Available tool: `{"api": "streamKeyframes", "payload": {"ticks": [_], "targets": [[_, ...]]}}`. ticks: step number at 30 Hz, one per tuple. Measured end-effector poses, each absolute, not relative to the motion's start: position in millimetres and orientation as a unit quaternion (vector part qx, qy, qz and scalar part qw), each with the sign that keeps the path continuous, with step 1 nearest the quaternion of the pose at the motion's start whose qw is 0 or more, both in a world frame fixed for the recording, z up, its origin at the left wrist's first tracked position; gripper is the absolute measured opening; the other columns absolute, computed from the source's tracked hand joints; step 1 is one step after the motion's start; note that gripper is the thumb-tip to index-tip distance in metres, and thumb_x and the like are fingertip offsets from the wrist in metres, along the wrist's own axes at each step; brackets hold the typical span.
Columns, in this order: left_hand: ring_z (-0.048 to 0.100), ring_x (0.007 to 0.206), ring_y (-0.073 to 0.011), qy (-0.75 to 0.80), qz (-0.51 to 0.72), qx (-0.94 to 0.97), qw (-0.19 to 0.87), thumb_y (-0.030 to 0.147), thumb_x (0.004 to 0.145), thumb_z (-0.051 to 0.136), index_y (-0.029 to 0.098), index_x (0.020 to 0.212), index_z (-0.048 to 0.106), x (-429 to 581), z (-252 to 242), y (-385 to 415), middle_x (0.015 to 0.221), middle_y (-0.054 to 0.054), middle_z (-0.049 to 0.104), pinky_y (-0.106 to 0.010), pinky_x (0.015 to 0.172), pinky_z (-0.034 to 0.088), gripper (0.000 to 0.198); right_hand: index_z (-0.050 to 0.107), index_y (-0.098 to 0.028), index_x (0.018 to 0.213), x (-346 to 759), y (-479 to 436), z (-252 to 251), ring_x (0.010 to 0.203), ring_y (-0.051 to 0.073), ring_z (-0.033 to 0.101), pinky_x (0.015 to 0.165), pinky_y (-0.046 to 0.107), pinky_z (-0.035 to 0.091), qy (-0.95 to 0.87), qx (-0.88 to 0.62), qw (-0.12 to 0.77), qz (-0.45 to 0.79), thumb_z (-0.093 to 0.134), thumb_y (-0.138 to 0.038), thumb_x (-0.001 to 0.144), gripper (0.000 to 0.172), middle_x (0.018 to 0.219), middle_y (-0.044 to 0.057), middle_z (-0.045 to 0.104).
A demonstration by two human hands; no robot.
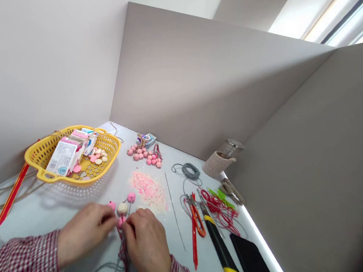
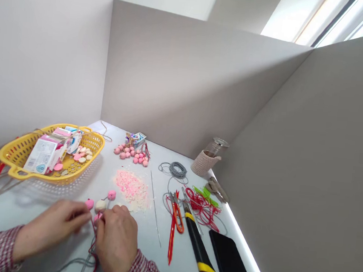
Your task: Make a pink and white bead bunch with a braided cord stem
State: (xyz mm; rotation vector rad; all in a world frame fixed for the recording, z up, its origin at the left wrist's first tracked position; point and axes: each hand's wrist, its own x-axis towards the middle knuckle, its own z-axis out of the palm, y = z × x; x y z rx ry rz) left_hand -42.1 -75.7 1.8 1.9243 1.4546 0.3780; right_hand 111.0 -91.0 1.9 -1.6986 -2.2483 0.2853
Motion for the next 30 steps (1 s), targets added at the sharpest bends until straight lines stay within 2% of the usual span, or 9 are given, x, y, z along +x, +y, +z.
{"api": "streamKeyframes", "payload": {"ticks": [2,3,7,13,15,18,21,27,30], "targets": [[0.058,0.084,-0.0202,0.588,0.186,0.756,0.219,0.027,0.083,0.04,0.017,0.095,0.061,-51.2,1.3,-67.2,0.094,-0.008,0.063,-0.029,0.072,0.04,0.027,0.065,-0.019,0.073,111.4,-95.1,1.0,0.08,0.02,0.055,0.069,0.03,0.04,-0.778,-0.6,0.156,0.101,0.052,-0.02,0.083,0.016,0.077,0.005,0.062],[0.058,0.087,-0.02,0.585,0.176,0.767,0.196,0.024,0.083,0.04,0.017,0.1,0.059,-53.9,-0.7,-63.1,0.1,-0.009,0.061,-0.029,0.075,0.04,0.027,0.065,-0.019,0.074,111.5,-97.4,0.4,0.082,0.021,0.055,0.07,0.031,0.041,-0.777,-0.602,0.156,0.101,0.054,-0.021,0.082,0.013,0.08,0.005,0.062],[0.059,0.086,-0.0184,0.551,0.114,0.806,0.183,0.017,0.083,0.04,0.019,0.091,0.061,-51.2,-11.1,-46.8,0.092,-0.006,0.059,-0.027,0.075,0.041,0.022,0.063,-0.02,0.076,114.0,-106.7,-3.6,0.085,0.022,0.055,0.071,0.031,0.044,-0.787,-0.586,0.162,0.106,0.056,-0.017,0.079,0.008,0.084,0.005,0.059],[0.059,0.09,-0.0202,0.58,0.13,0.797,0.107,0.017,0.084,0.04,0.015,0.101,0.057,-39.0,-3.9,-29.8,0.101,-0.01,0.059,-0.027,0.071,0.04,0.024,0.06,-0.02,0.093,135.5,-111.7,-6.0,0.084,0.018,0.058,0.072,0.028,0.047,-0.782,-0.566,0.239,0.105,0.049,-0.011,0.08,0.019,0.099,0.006,0.056],[0.06,0.086,-0.022,0.598,0.128,0.786,0.093,0.022,0.085,0.04,0.015,0.092,0.06,-40.2,0.8,-33.9,0.094,-0.011,0.063,-0.028,0.068,0.038,0.023,0.059,-0.02,0.095,144.4,-112.3,-6.1,0.078,0.017,0.06,0.067,0.028,0.047,-0.751,-0.597,0.266,0.093,0.047,-0.014,0.082,0.018,0.1,0.007,0.056],[0.061,0.069,-0.021,0.601,0.097,0.779,0.149,0.032,0.087,0.036,0.016,0.069,0.062,-44.6,2.6,-48.0,0.07,-0.009,0.066,-0.028,0.06,0.034,0.036,0.06,-0.019,0.084,151.5,-114.1,-5.8,0.069,0.016,0.06,0.062,0.027,0.044,-0.719,-0.631,0.269,0.106,0.044,-0.021,0.085,0.015,0.087,0.005,0.059],[0.057,0.058,-0.0173,0.584,0.097,0.771,0.237,0.041,0.085,0.035,0.017,0.057,0.059,-45.5,-0.6,-62.1,0.057,-0.005,0.062,-0.026,0.055,0.03,0.043,0.061,-0.019,0.075,148.2,-113.3,-3.9,0.068,0.017,0.059,0.062,0.026,0.041,-0.714,-0.635,0.247,0.161,0.043,-0.026,0.087,0.023,0.074,0.003,0.062],[0.052,0.053,-0.0128,0.569,0.147,0.723,0.362,0.036,0.078,0.043,0.017,0.054,0.052,-32.6,-8.7,-73.9,0.053,0.0,0.058,-0.021,0.051,0.03,0.032,0.06,-0.017,0.062,126.6,-93.7,5.1,0.049,0.013,0.054,0.053,0.022,0.034,-0.677,-0.641,0.225,0.283,0.033,-0.036,0.09,0.044,0.05,0.001,0.06],[0.051,0.05,-0.0123,0.568,0.16,0.702,0.4,0.037,0.079,0.04,0.018,0.054,0.049,-27.6,-9.1,-76.3,0.052,0.001,0.057,-0.021,0.049,0.031,0.033,0.058,-0.017,0.051,117.2,-81.6,7.0,0.046,0.012,0.049,0.048,0.023,0.028,-0.679,-0.657,0.203,0.259,0.035,-0.043,0.088,0.051,0.044,0.002,0.056]]}}
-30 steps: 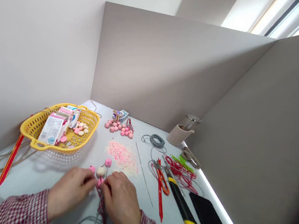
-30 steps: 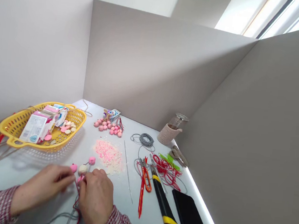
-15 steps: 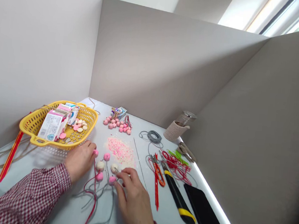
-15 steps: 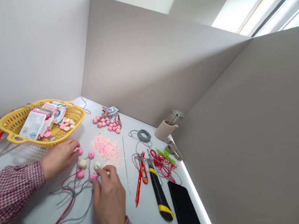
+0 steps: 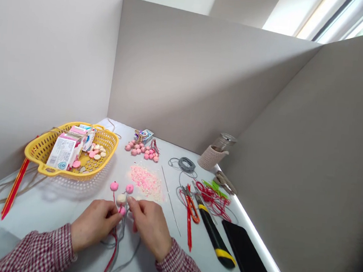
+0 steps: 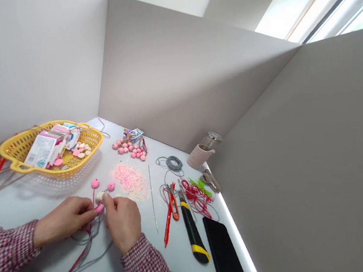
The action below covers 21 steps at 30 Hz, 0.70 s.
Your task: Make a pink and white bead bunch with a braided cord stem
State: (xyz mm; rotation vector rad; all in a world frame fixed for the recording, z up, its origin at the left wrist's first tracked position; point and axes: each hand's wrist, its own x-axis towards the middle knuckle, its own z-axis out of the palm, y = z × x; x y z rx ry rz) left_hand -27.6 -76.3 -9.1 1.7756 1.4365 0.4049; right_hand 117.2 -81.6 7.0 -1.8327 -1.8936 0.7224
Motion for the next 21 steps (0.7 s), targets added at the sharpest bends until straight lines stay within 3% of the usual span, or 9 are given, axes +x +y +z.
{"api": "streamKeyframes", "payload": {"ticks": [3,7,9,13,18,21], "targets": [[0.051,0.049,-0.0129,0.566,0.153,0.706,0.397,0.038,0.081,0.039,0.018,0.056,0.05,-28.6,-5.0,-75.9,0.052,0.001,0.058,-0.022,0.05,0.033,0.034,0.057,-0.016,0.047,112.6,-71.5,3.9,0.045,0.011,0.044,0.047,0.024,0.022,-0.686,-0.671,0.199,0.199,0.048,-0.033,0.08,0.039,0.045,0.002,0.054],[0.058,0.065,-0.0157,0.59,0.183,0.732,0.286,0.029,0.084,0.041,0.018,0.069,0.058,-35.9,1.3,-65.4,0.065,-0.002,0.063,-0.024,0.062,0.037,0.025,0.054,-0.015,0.043,115.3,-61.7,1.4,0.044,0.01,0.04,0.047,0.024,0.021,-0.685,-0.671,0.205,0.196,0.046,-0.018,0.076,0.034,0.04,-0.001,0.048],[0.059,0.078,-0.0175,0.6,0.194,0.743,0.223,0.022,0.083,0.042,0.016,0.081,0.059,-37.9,1.0,-56.7,0.08,-0.005,0.064,-0.025,0.07,0.039,0.018,0.054,-0.016,0.044,118.7,-58.5,3.7,0.045,0.01,0.041,0.047,0.022,0.023,-0.687,-0.666,0.212,0.2,0.045,-0.02,0.078,0.036,0.04,-0.002,0.046],[0.057,0.092,-0.0204,0.608,0.174,0.762,0.14,0.016,0.085,0.037,0.013,0.104,0.056,-35.1,-6.2,-38.1,0.104,-0.012,0.057,-0.03,0.078,0.04,0.026,0.058,-0.016,0.051,123.9,-57.5,8.9,0.049,0.01,0.042,0.048,0.022,0.024,-0.697,-0.653,0.241,0.17,0.042,-0.027,0.082,0.037,0.046,-0.002,0.05],[0.058,0.086,-0.0195,0.58,0.138,0.786,0.165,0.012,0.082,0.041,0.014,0.091,0.063,-27.9,-13.8,-18.1,0.092,-0.009,0.06,-0.029,0.077,0.041,0.024,0.061,-0.016,0.051,124.3,-68.4,7.1,0.047,0.01,0.042,0.047,0.024,0.022,-0.725,-0.651,0.164,0.155,0.046,-0.021,0.079,0.032,0.048,0.001,0.054],[0.057,0.092,-0.0172,0.562,0.157,0.794,0.17,0.012,0.082,0.042,0.015,0.098,0.061,-24.3,-14.5,-9.0,0.099,-0.008,0.06,-0.025,0.082,0.04,0.025,0.063,-0.016,0.054,125.9,-74.6,5.6,0.047,0.011,0.044,0.048,0.024,0.022,-0.729,-0.651,0.152,0.15,0.046,-0.02,0.079,0.031,0.05,0.002,0.058]]}}
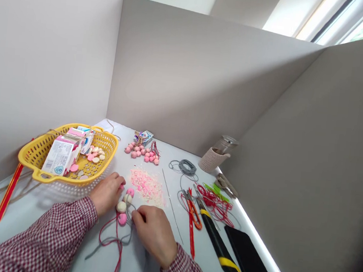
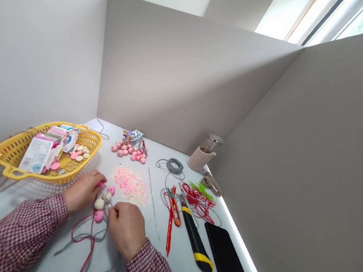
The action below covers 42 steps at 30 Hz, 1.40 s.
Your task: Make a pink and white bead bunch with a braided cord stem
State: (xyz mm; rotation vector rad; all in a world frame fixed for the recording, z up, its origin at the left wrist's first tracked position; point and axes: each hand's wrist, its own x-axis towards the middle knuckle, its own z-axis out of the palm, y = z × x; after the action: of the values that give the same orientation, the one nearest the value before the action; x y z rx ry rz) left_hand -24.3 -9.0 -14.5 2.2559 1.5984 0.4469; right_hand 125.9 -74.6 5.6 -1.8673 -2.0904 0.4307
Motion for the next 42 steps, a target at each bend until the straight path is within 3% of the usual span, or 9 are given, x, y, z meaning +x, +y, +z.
{"api": "streamKeyframes", "payload": {"ticks": [4,11,15,22,25,29,33,38,42], "targets": [[0.056,0.096,-0.0161,0.566,0.179,0.788,0.162,0.012,0.082,0.042,0.013,0.103,0.058,-23.3,-6.9,-11.2,0.105,-0.01,0.058,-0.024,0.082,0.039,0.026,0.064,-0.016,0.054,130.6,-78.4,5.4,0.047,0.011,0.044,0.047,0.023,0.023,-0.733,-0.644,0.138,0.168,0.046,-0.019,0.079,0.031,0.049,0.002,0.057],[0.06,0.07,-0.021,0.604,0.076,0.774,0.173,0.034,0.084,0.041,0.018,0.072,0.059,-37.1,5.2,-61.3,0.073,-0.006,0.065,-0.029,0.059,0.036,0.027,0.065,-0.018,0.072,121.5,-89.7,6.1,0.055,0.015,0.056,0.049,0.024,0.026,-0.731,-0.657,0.124,0.14,0.049,-0.029,0.083,0.023,0.061,0.003,0.065],[0.058,0.071,-0.0185,0.59,0.088,0.776,0.204,0.023,0.079,0.044,0.018,0.07,0.057,-43.1,-5.8,-73.0,0.073,-0.004,0.064,-0.027,0.061,0.034,0.016,0.063,-0.019,0.089,112.9,-94.8,6.9,0.065,0.019,0.062,0.054,0.026,0.031,-0.738,-0.66,0.122,0.076,0.049,-0.025,0.085,0.016,0.075,0.005,0.068],[0.049,0.049,-0.0112,0.518,0.268,0.634,0.508,0.038,0.075,0.043,0.018,0.064,0.047,-36.9,-0.8,-47.8,0.053,0.002,0.055,-0.022,0.05,0.034,0.024,0.062,-0.021,0.092,112.9,-79.6,13.8,0.075,0.015,0.061,0.064,0.024,0.037,-0.76,-0.618,0.179,0.096,0.049,-0.018,0.083,0.017,0.088,0.003,0.063],[0.047,0.045,-0.0098,0.474,0.299,0.612,0.558,0.043,0.072,0.048,0.017,0.066,0.049,-30.5,6.1,-43.0,0.046,0.004,0.051,-0.022,0.048,0.033,0.026,0.061,-0.022,0.099,110.9,-65.2,15.3,0.077,0.015,0.06,0.063,0.023,0.037,-0.789,-0.582,0.16,0.116,0.049,-0.017,0.081,0.021,0.086,0.002,0.061],[0.046,0.042,-0.0098,0.496,0.312,0.621,0.521,0.045,0.075,0.044,0.017,0.065,0.05,-26.9,5.3,-41.4,0.044,0.005,0.048,-0.021,0.046,0.035,0.03,0.061,-0.022,0.098,104.0,-49.6,11.0,0.077,0.015,0.058,0.062,0.023,0.036,-0.799,-0.579,0.133,0.089,0.048,-0.019,0.083,0.02,0.088,0.003,0.061],[0.045,0.039,-0.0106,0.574,0.24,0.674,0.398,0.036,0.082,0.036,0.018,0.062,0.049,-31.8,-1.2,-45.8,0.043,0.005,0.048,-0.022,0.044,0.031,0.03,0.061,-0.023,0.098,103.3,-43.5,5.1,0.084,0.015,0.057,0.067,0.023,0.037,-0.814,-0.555,0.158,0.067,0.05,-0.019,0.083,0.019,0.09,0.002,0.062],[0.058,0.061,-0.0153,0.614,0.162,0.718,0.285,0.027,0.081,0.041,0.018,0.07,0.058,-41.2,-7.2,-56.8,0.061,-0.002,0.063,-0.024,0.057,0.036,0.022,0.063,-0.021,0.093,119.6,-47.0,11.8,0.082,0.013,0.058,0.071,0.022,0.038,-0.778,-0.584,0.212,0.092,0.049,-0.019,0.085,0.017,0.093,0.002,0.061],[0.062,0.072,-0.0192,0.627,0.097,0.741,0.217,0.029,0.083,0.042,0.018,0.078,0.059,-36.1,-7.9,-64.6,0.072,-0.006,0.067,-0.026,0.061,0.037,0.021,0.065,-0.019,0.076,126.3,-62.4,12.4,0.073,0.015,0.058,0.065,0.025,0.038,-0.738,-0.65,0.158,0.09,0.05,-0.026,0.084,0.019,0.079,0.003,0.061]]}}
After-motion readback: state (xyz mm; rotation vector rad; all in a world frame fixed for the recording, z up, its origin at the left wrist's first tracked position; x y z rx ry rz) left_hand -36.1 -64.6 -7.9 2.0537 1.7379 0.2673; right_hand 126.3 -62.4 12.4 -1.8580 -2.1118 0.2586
